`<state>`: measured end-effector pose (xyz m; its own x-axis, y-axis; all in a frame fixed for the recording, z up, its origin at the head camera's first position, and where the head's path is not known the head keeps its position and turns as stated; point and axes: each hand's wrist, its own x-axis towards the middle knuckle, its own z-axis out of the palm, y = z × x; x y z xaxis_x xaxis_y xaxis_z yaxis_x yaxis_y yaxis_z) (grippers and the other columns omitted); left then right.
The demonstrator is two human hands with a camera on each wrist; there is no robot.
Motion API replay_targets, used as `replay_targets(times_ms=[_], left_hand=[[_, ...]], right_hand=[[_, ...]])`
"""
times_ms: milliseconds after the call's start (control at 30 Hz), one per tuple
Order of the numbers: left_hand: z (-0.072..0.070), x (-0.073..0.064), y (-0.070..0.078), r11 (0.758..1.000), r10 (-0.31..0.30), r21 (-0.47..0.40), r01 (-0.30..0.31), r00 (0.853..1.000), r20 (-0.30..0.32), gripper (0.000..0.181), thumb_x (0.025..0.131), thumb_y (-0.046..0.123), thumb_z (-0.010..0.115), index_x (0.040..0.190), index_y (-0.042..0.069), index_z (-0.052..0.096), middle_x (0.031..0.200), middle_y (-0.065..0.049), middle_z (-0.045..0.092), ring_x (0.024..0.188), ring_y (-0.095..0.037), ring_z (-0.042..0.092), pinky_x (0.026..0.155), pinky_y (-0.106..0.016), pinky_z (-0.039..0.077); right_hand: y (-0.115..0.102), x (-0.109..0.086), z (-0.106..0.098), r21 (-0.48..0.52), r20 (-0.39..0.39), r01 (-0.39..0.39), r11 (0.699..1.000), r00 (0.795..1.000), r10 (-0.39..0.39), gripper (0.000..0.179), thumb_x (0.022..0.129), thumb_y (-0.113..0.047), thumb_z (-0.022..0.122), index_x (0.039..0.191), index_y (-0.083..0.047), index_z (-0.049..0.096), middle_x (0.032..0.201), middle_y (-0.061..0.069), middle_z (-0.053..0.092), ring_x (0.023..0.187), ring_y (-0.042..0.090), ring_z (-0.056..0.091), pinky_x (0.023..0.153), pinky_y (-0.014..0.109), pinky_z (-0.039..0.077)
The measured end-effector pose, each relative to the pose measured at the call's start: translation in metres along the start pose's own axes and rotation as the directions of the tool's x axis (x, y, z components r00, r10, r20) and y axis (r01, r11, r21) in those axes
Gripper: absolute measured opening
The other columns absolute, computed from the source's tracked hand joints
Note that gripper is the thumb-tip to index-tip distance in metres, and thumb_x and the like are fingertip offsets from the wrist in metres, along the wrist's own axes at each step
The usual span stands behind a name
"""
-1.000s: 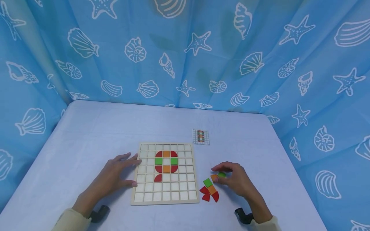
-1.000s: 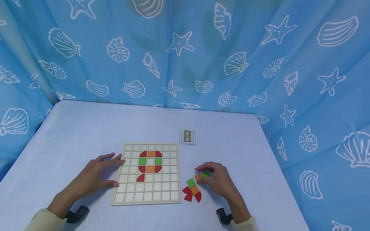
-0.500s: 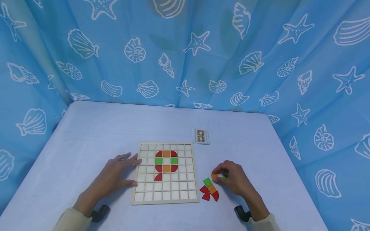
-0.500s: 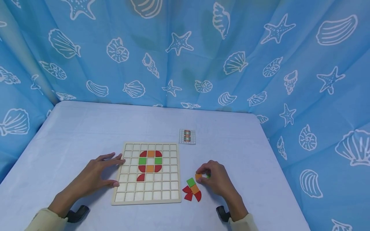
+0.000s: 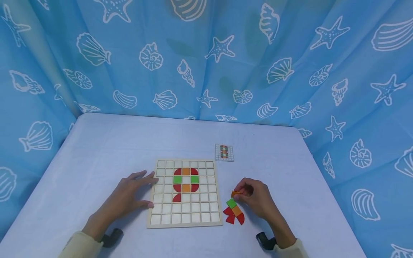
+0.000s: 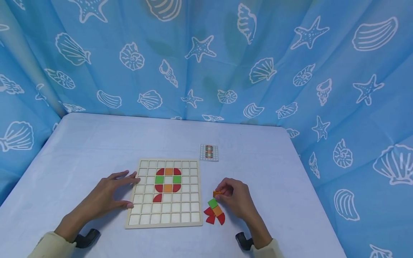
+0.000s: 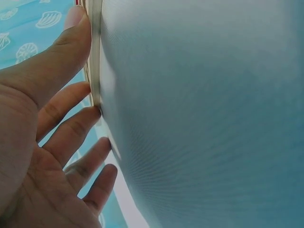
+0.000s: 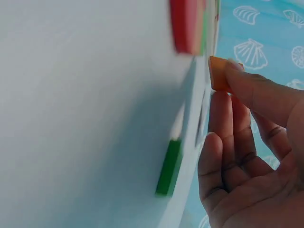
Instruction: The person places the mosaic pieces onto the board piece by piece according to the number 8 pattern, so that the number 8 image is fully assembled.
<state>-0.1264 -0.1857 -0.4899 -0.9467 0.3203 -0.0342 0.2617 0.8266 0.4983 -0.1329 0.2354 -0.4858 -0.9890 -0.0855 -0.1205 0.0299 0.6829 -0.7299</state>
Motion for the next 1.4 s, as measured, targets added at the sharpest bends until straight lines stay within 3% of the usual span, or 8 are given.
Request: replay_targets(times_ms=[267,533,900,1400], left_hand=[[0.0,0.0,0.002,1.0,-0.003,-0.003,0.003,1.0,0.01,0.084,0.074,0.036,0.097,0.149,0.021,0.063,0.16,-0.009,0.056,0.149,-0.047,0.046,0.114,-0.073,0.042],[-0.001,0.001,0.003,1.0,0.01,-0.002,-0.01,1.0,-0.009,0.083,0.074,0.035,0.097,0.148,0.021,0.064,0.16,-0.009,0.057,0.15,-0.047,0.046,0.114,-0.073,0.041],[-0.001,0.0,0.002,1.0,0.014,0.001,-0.014,1.0,-0.017,0.084,0.073,0.035,0.098,0.148,0.02,0.064,0.159,-0.009,0.057,0.149,-0.046,0.047,0.113,-0.072,0.042],[-0.001,0.0,0.001,1.0,-0.004,0.0,0.004,1.0,-0.002,0.084,0.073,0.037,0.098,0.148,0.02,0.064,0.16,-0.01,0.056,0.15,-0.046,0.045,0.115,-0.072,0.04]], right_hand=[[-0.024,0.003,0.015,0.128,0.016,-0.003,0.992,1.0,0.001,0.022,0.084,-0.005,0.089,0.095,-0.02,0.076,0.093,-0.001,0.072,0.082,0.019,0.064,0.074,0.021,0.058],[-0.054,0.008,0.045,0.183,0.089,0.06,0.981,0.993,-0.078,0.019,0.086,-0.005,0.087,0.095,-0.019,0.078,0.092,-0.001,0.072,0.078,0.018,0.064,0.07,0.022,0.057],[-0.085,0.013,0.08,0.107,0.16,0.177,0.978,0.968,-0.192,0.016,0.085,-0.005,0.088,0.093,-0.016,0.08,0.093,-0.002,0.071,0.077,0.01,0.065,0.069,0.02,0.057],[-0.103,0.015,0.101,-0.132,0.127,0.225,0.965,0.97,-0.208,0.013,0.087,-0.01,0.088,0.086,-0.017,0.077,0.085,-0.004,0.065,0.078,0.007,0.057,0.068,0.018,0.051]])
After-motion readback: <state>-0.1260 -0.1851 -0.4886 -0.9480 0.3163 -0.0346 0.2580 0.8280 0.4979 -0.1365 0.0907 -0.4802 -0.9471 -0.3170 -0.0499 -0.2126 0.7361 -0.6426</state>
